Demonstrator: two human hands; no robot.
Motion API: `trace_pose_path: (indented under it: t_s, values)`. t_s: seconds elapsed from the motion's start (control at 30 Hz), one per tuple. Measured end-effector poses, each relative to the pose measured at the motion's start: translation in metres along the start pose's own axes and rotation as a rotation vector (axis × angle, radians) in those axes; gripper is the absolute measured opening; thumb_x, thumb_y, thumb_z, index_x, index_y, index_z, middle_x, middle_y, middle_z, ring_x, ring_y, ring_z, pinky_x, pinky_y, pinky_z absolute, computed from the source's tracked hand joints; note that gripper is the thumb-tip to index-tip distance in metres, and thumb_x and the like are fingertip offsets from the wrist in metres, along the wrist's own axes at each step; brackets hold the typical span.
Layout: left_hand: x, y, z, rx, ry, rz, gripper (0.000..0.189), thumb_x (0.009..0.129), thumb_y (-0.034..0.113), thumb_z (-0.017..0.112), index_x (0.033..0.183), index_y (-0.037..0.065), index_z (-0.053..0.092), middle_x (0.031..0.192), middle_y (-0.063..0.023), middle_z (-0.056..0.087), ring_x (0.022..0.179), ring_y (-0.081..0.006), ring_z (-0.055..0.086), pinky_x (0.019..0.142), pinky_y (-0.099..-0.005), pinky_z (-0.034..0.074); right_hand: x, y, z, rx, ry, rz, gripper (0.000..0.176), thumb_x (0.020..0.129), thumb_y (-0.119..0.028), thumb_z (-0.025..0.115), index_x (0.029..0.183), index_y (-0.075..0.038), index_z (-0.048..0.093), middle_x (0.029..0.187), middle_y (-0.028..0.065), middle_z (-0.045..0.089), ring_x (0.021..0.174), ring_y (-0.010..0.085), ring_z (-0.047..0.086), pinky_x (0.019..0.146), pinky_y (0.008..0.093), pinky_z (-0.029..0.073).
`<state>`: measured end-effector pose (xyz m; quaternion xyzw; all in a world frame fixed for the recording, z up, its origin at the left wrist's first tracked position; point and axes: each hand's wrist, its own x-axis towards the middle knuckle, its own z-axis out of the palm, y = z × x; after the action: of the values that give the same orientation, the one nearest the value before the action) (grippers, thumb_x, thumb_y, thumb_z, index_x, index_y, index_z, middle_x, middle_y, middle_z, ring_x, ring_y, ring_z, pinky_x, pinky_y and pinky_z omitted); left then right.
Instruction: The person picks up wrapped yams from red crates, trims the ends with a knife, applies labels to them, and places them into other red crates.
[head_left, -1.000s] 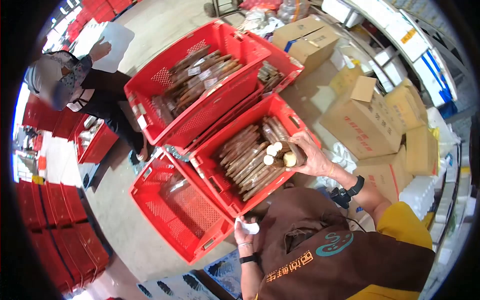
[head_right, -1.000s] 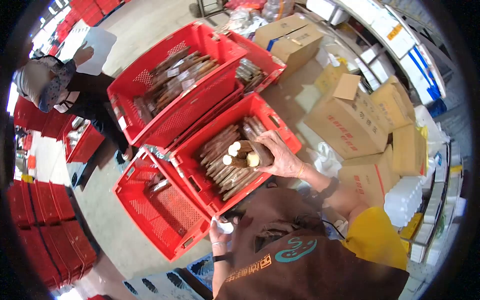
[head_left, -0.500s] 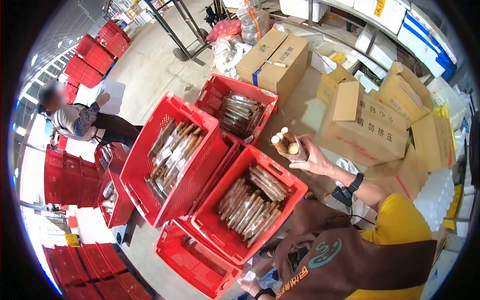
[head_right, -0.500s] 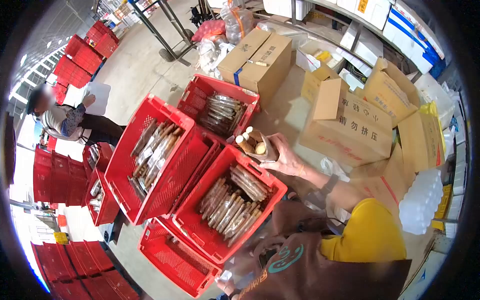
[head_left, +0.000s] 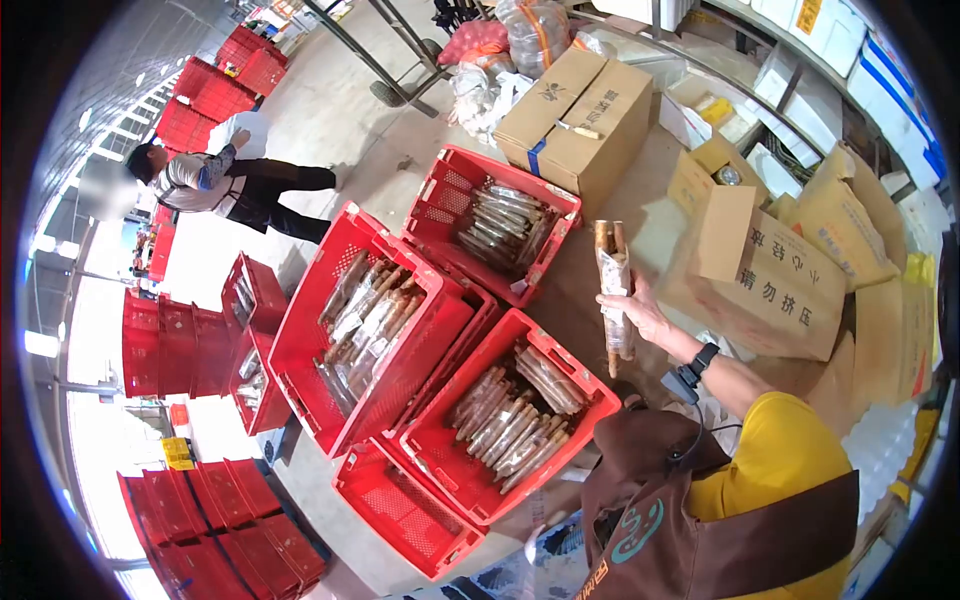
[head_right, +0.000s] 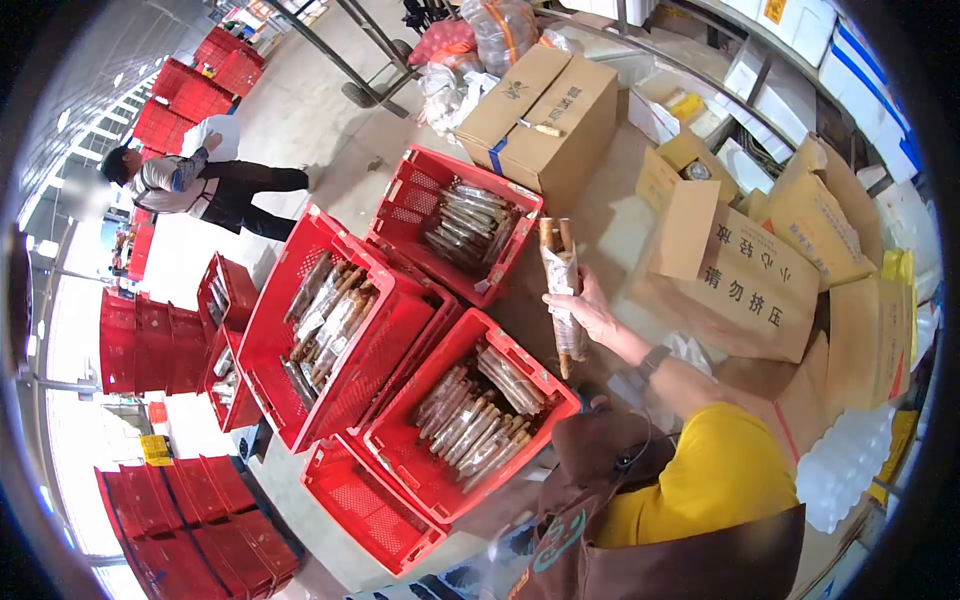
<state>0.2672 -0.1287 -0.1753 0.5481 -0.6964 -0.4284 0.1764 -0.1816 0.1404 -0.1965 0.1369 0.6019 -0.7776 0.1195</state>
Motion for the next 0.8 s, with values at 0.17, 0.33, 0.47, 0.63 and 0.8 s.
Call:
trace_pose_path:
  t_s: [0.17, 0.33, 0.47, 0.63, 0.8]
  values:
    - [0.010, 0.045, 0.039, 0.003, -0.145, 0.060, 0.026, 0.093, 0.021, 0.046, 0.102, 0.001, 0.061, 0.092, -0.0100, 0.062, 0.080, -0.0230, 0.058, 0.067, -0.0337, 0.050, 0.004, -0.020, -0.019, -0.678, 0.062, -0.596, 0.072, 0.058, -0.016, 0.086, 0.119, -0.004, 0.050, 0.112, 0.0139, 0.051, 0.111, 0.0332, 0.046, 0.098, 0.0435, 0.039]
    - [0.023, 0.082, 0.078, 0.010, -0.280, 0.107, 0.026, 0.093, 0.021, 0.047, 0.103, 0.001, 0.061, 0.093, -0.0098, 0.062, 0.080, -0.0228, 0.058, 0.067, -0.0337, 0.050, 0.000, -0.066, -0.036, -0.864, 0.036, -0.764, 0.075, 0.056, -0.020, 0.088, 0.118, -0.005, 0.049, 0.114, 0.0138, 0.048, 0.110, 0.0339, 0.046, 0.097, 0.0443, 0.041]
    - [0.037, 0.106, 0.115, 0.016, -0.396, 0.136, 0.026, 0.093, 0.021, 0.047, 0.103, 0.001, 0.061, 0.093, -0.0096, 0.062, 0.080, -0.0227, 0.058, 0.067, -0.0337, 0.050, 0.005, -0.088, -0.043, -0.881, 0.010, -0.832, 0.075, 0.057, -0.021, 0.088, 0.119, -0.004, 0.049, 0.116, 0.0139, 0.047, 0.112, 0.0338, 0.045, 0.098, 0.0446, 0.041]
    - [0.050, 0.133, 0.177, 0.042, -0.509, 0.159, 0.026, 0.092, 0.021, 0.048, 0.103, 0.001, 0.062, 0.093, -0.0093, 0.063, 0.080, -0.0224, 0.058, 0.067, -0.0337, 0.050, 0.053, -0.056, -0.053, -0.799, 0.044, -0.659, 0.070, 0.064, -0.019, 0.085, 0.122, -0.004, 0.048, 0.116, 0.0137, 0.051, 0.110, 0.0305, 0.051, 0.091, 0.0404, 0.047]
    - [0.062, 0.167, 0.252, 0.131, -0.558, 0.133, 0.027, 0.092, 0.021, 0.048, 0.103, 0.002, 0.062, 0.093, -0.0090, 0.063, 0.080, -0.0222, 0.058, 0.067, -0.0337, 0.050, 0.182, 0.027, -0.073, 0.372, 0.070, 0.331, 0.034, 0.077, -0.020, 0.078, 0.099, -0.007, 0.057, 0.081, 0.0038, 0.062, 0.071, 0.0177, 0.062, 0.065, 0.0372, 0.051]
